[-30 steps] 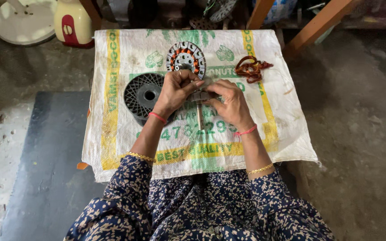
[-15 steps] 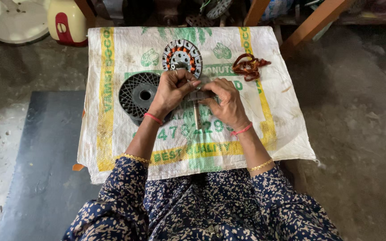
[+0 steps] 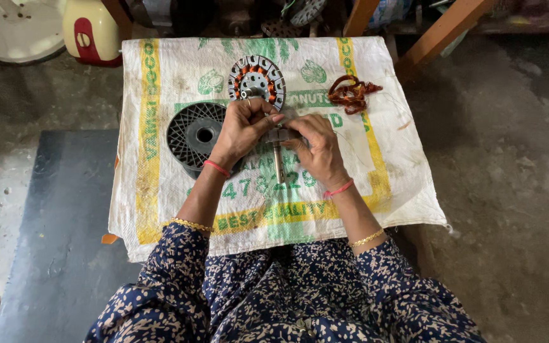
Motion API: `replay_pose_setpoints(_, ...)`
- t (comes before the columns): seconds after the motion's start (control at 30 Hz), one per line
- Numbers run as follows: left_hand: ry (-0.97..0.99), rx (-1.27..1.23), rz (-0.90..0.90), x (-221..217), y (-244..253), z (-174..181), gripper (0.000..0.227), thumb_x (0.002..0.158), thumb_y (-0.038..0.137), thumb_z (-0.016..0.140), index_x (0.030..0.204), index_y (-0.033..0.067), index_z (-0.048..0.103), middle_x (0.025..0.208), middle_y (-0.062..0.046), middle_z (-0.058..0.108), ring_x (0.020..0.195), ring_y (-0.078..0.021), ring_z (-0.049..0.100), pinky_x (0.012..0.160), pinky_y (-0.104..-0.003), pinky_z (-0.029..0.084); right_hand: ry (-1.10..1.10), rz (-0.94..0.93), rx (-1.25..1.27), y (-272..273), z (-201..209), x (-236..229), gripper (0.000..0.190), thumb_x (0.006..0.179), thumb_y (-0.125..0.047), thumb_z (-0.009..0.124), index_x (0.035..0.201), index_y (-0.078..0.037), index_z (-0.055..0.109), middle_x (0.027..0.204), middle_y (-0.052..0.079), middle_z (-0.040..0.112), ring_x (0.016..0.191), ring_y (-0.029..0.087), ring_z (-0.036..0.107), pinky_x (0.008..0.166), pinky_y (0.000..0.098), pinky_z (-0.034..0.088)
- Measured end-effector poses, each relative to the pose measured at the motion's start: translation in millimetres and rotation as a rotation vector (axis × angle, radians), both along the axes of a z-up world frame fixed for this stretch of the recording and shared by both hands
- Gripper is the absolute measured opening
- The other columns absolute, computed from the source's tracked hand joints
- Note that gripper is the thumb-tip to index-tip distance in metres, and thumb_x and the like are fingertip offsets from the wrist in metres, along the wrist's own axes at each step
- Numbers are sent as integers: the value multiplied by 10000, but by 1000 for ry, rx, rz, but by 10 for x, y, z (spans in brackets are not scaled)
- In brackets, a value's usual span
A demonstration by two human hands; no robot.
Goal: The person winds copper wire around a motor stator core, carefully threading it through slots and securing it with a thin string. They handle the stator and a spool of copper wire, performing repetitive winding and tying actions.
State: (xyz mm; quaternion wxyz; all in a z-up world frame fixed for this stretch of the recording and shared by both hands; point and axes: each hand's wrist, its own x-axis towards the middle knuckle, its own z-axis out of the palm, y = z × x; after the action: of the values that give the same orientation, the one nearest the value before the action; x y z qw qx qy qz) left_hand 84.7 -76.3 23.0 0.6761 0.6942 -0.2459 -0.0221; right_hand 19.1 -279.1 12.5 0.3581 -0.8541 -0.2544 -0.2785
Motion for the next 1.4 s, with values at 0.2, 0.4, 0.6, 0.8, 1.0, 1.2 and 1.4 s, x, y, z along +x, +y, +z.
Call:
replay_pose_setpoints(0.2, 22, -75, -33, 12, -2, -7, 50, 946, 50, 748, 909, 19, 734, 809, -1, 736, 716, -12, 628, 624, -196, 530, -32, -38, 59, 51, 21, -89, 380, 893, -174, 777, 1227, -28, 670, 1214, 133, 695, 1170, 282, 646, 1023, 413, 534)
replay_pose_setpoints(0.4, 85, -78, -37, 25, 20, -51, 45, 934, 57, 764, 909, 32, 736, 793, 17, 736, 693, -8, 611, 602, -205, 501, -41, -336, 362, 271, -170, -377, 319, 890, -159, 860, 1114, -26, 677, 1048, 125, 697, 959, 219, 689, 842, 354, 559)
replay_pose_setpoints(0.6, 30, -37, -17, 47, 15, -79, 55, 934, 51, 793, 902, 22, 759, 753, -20, 712, 643, -45, 560, 558, -230, 458, 119, -208, 582, 340, -185, -365, 229, 946, -189, 787, 1039, -30, 650, 879, 47, 716, 747, 99, 681, 669, 249, 579)
replay_pose_setpoints(0.8, -3, -86, -79, 22, 8, -58, 22, 911, 49, 782, 902, 37, 766, 858, -32, 771, 762, -48, 681, 684, -223, 582, 144, -128, 679, 399, -77, -450, 242, 925, -87, 770, 1094, -7, 616, 888, 52, 702, 763, 90, 646, 656, 250, 537)
replay_pose_setpoints(1.0, -12, -17, -3, -7, -9, -25, 43, 895, 64, 800, 904, 30, 776, 817, -3, 758, 700, -17, 632, 610, -206, 530, 228, -179, 789, 411, -124, -408, 88, 969, -32, 726, 925, 2, 657, 796, 51, 702, 691, 83, 669, 623, 224, 563)
replay_pose_setpoints(1.2, 14, 49, 83, -52, -42, 22, 89, 889, 97, 822, 892, 26, 768, 584, 100, 518, 533, -3, 348, 466, -231, 256, 267, -135, 893, 375, -274, -315, 105, 991, -55, 699, 947, 11, 630, 836, 53, 694, 707, 93, 671, 647, 235, 585)
replay_pose_setpoints(1.4, -75, 133, 153, -57, -40, 68, 111, 897, 111, 822, 890, 17, 762, 563, 88, 491, 517, 0, 353, 457, -226, 262, 265, -143, 873, 356, -327, -267, 118, 1014, -70, 678, 961, 8, 608, 826, 64, 687, 707, 111, 680, 658, 249, 596)
